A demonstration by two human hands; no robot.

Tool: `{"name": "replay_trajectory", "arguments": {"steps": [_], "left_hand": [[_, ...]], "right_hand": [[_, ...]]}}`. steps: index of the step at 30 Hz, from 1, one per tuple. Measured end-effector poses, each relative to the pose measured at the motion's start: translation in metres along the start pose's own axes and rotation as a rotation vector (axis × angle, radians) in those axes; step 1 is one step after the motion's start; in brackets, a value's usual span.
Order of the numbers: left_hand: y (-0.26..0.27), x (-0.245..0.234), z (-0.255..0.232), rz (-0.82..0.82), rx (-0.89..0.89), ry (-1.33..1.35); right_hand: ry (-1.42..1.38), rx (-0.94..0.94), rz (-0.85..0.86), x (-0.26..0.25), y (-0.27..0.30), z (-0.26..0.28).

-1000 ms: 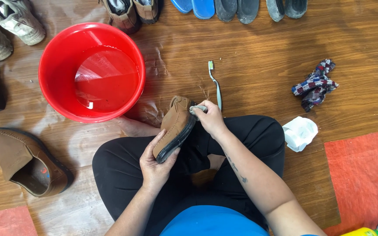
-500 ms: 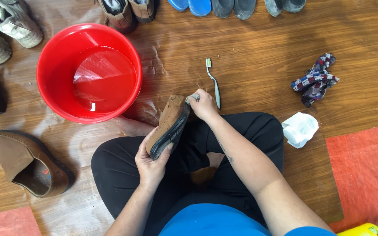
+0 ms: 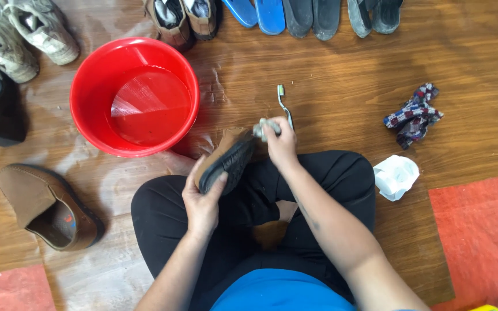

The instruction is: The person sits on the floor and scrubs a brown loafer with a toothbrush, focusing on the sole and upper. A red bucket of water and other shoes are visible nearby.

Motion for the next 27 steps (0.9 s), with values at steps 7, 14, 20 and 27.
{"name": "replay_trajectory", "arguments": {"steps": [7,14,20,27], "left_hand": [[-0.002,0.037,-0.04,0.016,-0.069,0.178],[0.004,0.049,-0.064,0.591,0.109,-0.338],[-0.038,0.041,-0.054,0.361,0.746,-0.939],[-0.043,0.038,-0.047,-0.014,0.903,-0.655]], "right_hand": [[-0.306,-0.269,0.284,-0.004,0.083,0.092],[-0.277,-0.198,0.381,-0.009,0.044,0.104],[-0.339,-0.144,0.389,0.004,0.034,0.085],[-0.566,-0.116,0.197,0.002,0.044,0.132]]}}
Point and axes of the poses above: each hand's wrist, its own y-axis away from the middle knuckle, its own x-axis out of the palm, z = x × y, the point moved 4 cm from there along -y, towards the middle knuckle, and after that the axes turned 12 degrees about -y, right-handed, at the moved point
